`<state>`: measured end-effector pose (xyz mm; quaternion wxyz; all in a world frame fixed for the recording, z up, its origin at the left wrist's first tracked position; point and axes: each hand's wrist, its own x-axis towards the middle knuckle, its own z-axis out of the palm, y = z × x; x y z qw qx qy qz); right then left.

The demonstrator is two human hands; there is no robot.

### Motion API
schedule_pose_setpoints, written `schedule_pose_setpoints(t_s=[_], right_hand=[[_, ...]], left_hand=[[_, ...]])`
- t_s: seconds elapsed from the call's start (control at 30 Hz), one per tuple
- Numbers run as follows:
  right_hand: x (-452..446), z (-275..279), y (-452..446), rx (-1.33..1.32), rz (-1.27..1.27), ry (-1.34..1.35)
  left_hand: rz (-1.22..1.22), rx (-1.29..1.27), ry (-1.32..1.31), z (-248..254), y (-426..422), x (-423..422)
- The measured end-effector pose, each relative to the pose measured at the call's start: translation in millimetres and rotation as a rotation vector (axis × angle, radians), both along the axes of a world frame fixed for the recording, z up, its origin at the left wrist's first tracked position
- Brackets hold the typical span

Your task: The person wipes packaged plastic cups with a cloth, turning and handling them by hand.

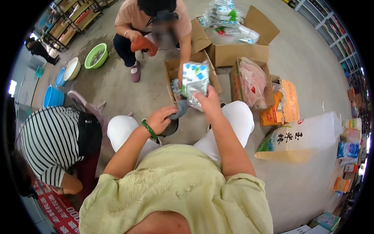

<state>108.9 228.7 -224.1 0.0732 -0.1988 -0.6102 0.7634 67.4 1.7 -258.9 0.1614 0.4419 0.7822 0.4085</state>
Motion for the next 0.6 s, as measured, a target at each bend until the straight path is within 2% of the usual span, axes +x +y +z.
schedule_pose_setpoints(t_s=[0.03, 0.1, 0.13, 0.2, 0.33, 0.4, 0.47, 0.53, 0.57, 0.6], right_hand=[[1.6, 16.1, 10.1, -0.039, -0.082, -0.044], [3.8, 31.4, 41.1, -0.189, -0.172, -0.014], [10.3, 45.6, 53.9, -0.238, -0.199, 0.061], [14.5, 38.4, 94.7, -0.223, -0.209, 0.208], [27.7, 36.5, 153.5, -0.213, -0.290, 0.161], [27.5, 27.9, 177.5, -0.210, -0.391, 0.032], [21.5, -1.4, 206.4, -0.259, -0.440, -0.014], [11.9, -31.6, 233.2, -0.368, -0.453, -0.181], [3.0, -37.0, 239.1, -0.391, -0.481, -0.202], [-9.2, -44.9, 250.3, -0.391, -0.480, -0.211]], left_hand=[[-0.016, -0.003, 0.005, -6.5, -3.3, -1.7], [0.148, -0.115, -0.261, -17.1, -10.0, -10.7], [0.137, -0.120, -0.257, -19.4, -13.0, -16.4], [0.323, -0.050, -0.578, -24.0, -20.7, -28.7], [0.428, 0.028, -0.584, -70.8, -40.9, -44.2], [0.564, -0.068, -0.751, -85.8, -41.5, -40.5], [0.602, -0.161, -0.744, -94.1, -34.5, -33.0], [0.527, -0.202, -0.827, -102.7, -31.1, -30.8], [0.516, -0.259, -0.768, -90.9, -23.2, -28.1], [0.507, -0.311, -0.722, -113.8, -33.0, -25.9]])
